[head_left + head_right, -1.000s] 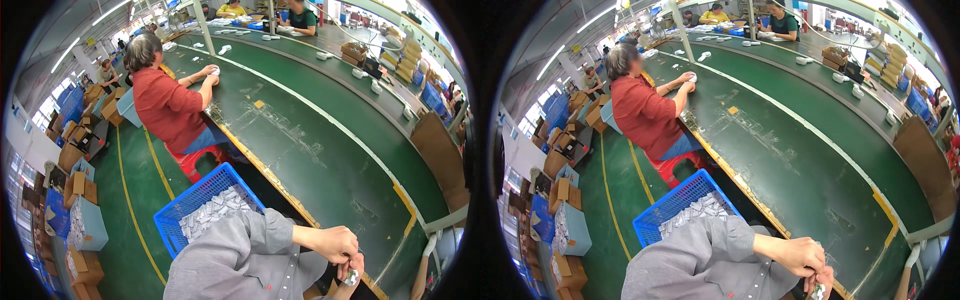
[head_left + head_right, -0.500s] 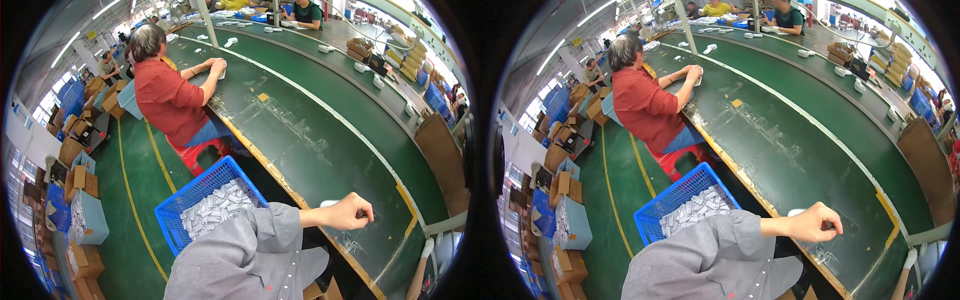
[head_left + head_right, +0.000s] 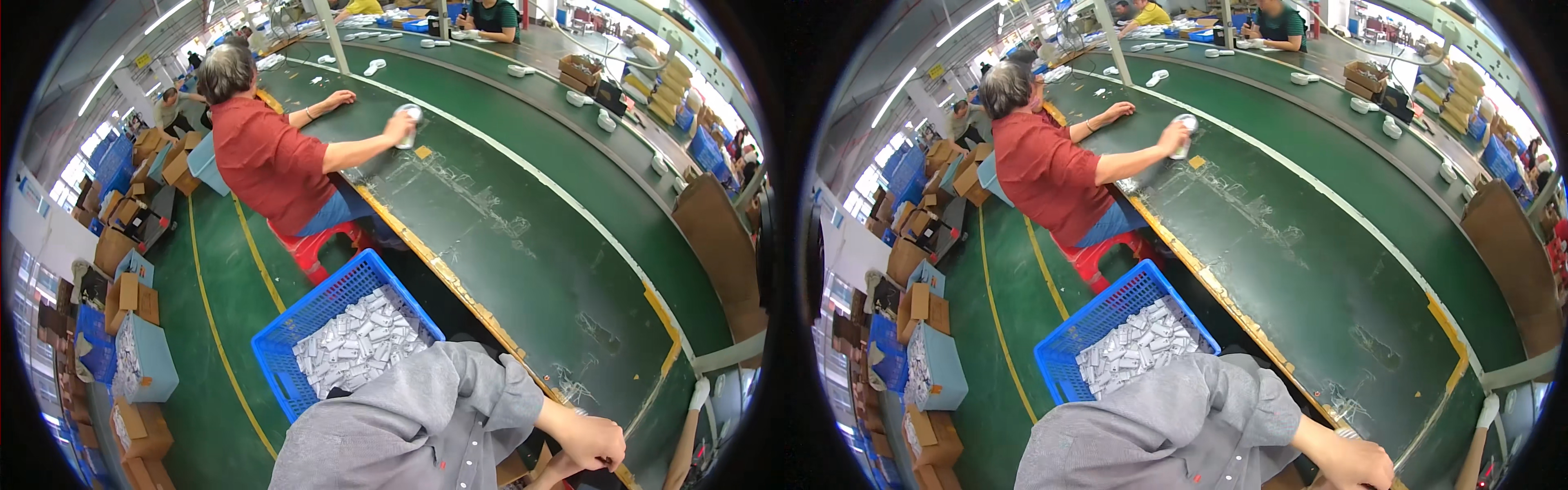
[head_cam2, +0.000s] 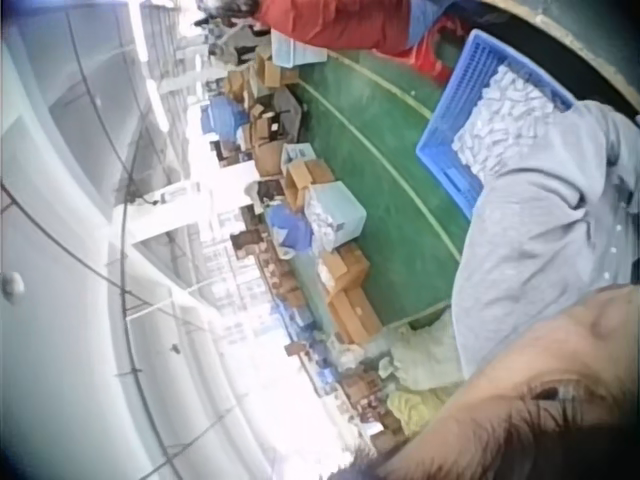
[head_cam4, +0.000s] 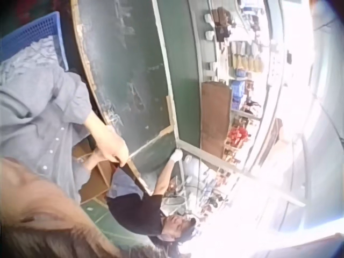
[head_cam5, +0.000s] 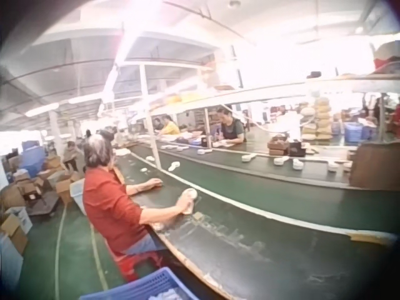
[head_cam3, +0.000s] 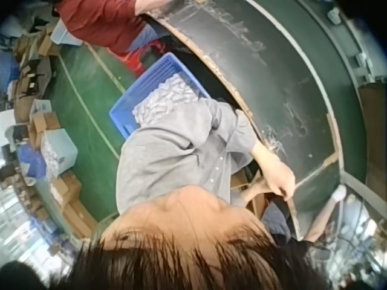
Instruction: Assembling small portable fans on an electronics production line.
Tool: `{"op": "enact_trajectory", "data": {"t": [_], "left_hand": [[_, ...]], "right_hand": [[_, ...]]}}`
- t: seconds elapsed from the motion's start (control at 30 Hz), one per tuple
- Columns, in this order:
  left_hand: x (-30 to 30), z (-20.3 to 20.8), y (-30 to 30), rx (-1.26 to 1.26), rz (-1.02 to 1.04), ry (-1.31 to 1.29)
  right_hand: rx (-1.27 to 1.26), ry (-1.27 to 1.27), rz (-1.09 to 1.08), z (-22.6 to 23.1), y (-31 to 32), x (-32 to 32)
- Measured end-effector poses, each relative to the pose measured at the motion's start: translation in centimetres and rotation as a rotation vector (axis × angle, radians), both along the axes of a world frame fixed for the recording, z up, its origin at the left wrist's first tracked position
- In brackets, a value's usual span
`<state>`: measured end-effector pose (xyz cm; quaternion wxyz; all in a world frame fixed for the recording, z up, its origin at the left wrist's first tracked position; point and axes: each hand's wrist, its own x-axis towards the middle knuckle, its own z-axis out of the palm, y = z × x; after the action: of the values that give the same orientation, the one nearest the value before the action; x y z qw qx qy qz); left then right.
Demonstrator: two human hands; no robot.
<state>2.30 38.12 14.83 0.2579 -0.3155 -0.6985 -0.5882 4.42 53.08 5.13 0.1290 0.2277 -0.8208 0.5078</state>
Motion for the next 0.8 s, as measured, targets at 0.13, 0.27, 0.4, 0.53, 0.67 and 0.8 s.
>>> {"op": "enact_trajectory", "data": {"t": [0.13, 0.27, 0.4, 0.53, 0.67, 0.8], "left_hand": [[0.2, -0.8, -3.0, 0.027, 0.070, -0.018], [0.0, -3.4, -6.8, -0.097, 0.138, -0.101], [-2.1, -7.3, -11.5, -0.308, 0.281, -0.169], [-3.5, -6.8, -19.6, -0.278, 0.791, -0.087], [-0.6, -4.3, -30.6, -0.382, 1.337, -0.163], [5.4, -8.0, -40.9, -0.600, 1.863, -0.475]], "right_hand": [[-0.079, -0.080, 0.008, -2.9, -1.1, -5.3], [0.162, -0.022, -0.119, -3.3, 0.3, -9.1], [0.210, -0.005, -0.164, -8.1, 7.1, -20.4], [-0.091, -0.315, -0.280, -13.1, 15.2, -31.9], [0.156, -0.111, -0.498, -9.7, 17.6, -33.8], [0.263, 0.100, -0.711, -9.0, 9.3, -30.9]]}}
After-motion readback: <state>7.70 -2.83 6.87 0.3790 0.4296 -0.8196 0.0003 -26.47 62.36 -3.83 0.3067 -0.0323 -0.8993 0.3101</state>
